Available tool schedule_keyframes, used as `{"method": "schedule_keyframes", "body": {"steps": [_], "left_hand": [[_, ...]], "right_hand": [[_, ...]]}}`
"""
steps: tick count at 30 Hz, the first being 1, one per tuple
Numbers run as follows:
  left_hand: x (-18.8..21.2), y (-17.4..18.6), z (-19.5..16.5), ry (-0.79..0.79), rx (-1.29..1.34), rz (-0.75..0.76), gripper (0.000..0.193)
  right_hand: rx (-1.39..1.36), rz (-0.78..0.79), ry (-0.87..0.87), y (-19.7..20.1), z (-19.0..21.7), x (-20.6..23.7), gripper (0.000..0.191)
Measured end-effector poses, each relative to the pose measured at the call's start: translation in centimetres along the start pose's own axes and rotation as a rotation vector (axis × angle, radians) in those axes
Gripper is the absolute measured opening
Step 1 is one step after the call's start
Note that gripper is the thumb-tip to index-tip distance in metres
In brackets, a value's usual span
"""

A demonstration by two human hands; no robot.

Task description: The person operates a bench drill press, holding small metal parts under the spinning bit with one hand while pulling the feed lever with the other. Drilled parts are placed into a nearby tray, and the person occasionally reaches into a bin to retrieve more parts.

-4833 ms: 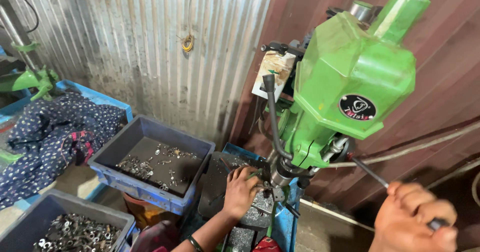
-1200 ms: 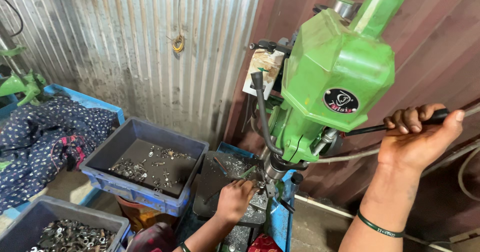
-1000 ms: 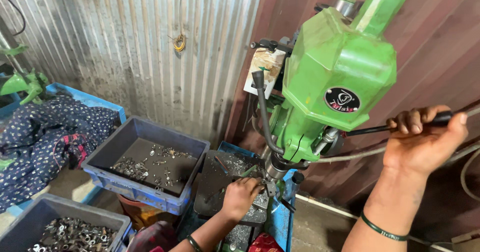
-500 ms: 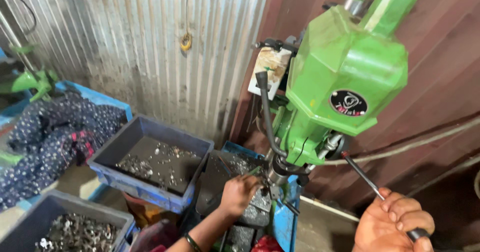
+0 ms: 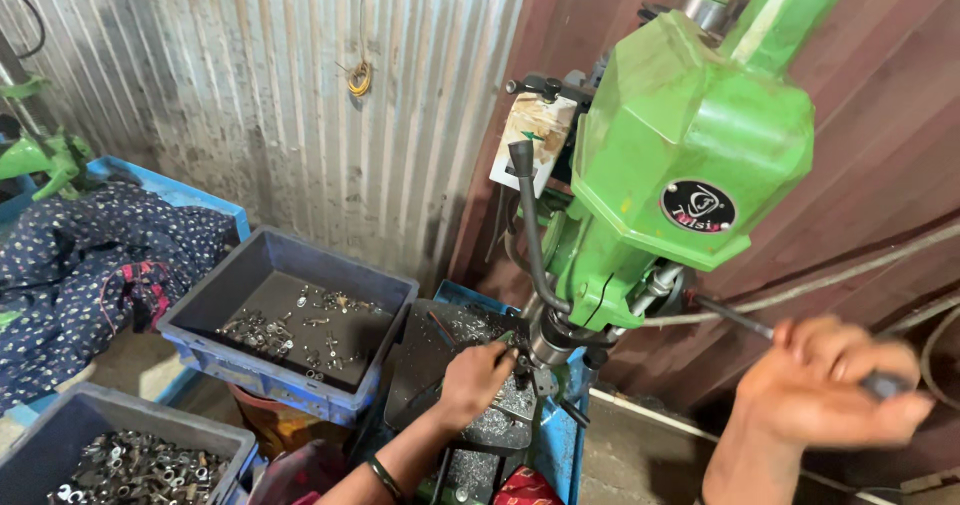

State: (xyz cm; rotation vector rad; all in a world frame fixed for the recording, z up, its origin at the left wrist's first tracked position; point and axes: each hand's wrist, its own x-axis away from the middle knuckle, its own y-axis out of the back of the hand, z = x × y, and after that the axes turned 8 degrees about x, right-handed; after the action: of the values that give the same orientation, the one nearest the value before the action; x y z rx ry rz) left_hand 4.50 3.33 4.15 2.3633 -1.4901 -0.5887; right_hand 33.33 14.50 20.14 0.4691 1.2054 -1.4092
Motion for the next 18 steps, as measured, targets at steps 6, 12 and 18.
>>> {"method": "schedule_keyframes", "body": {"steps": [6, 12, 18], "left_hand": [[1.3, 2.4, 0.6, 0.079, 0.295, -0.058, 0.023], [2.7, 1.1, 1.4, -0.034, 0.435, -0.105, 0.019], [2.7, -0.1, 2.3, -0.111, 0.380, -0.162, 0.020]], "right_hand": [[-0.041, -0.023, -0.112, -3.0, -0.9, -4.5, 0.064], [-0.101, 0.011, -0.162, -3.2, -0.2, -4.2, 0.061], [-0.132, 0.050, -0.183, -2.8, -0.1, -4.1, 0.060]]}}
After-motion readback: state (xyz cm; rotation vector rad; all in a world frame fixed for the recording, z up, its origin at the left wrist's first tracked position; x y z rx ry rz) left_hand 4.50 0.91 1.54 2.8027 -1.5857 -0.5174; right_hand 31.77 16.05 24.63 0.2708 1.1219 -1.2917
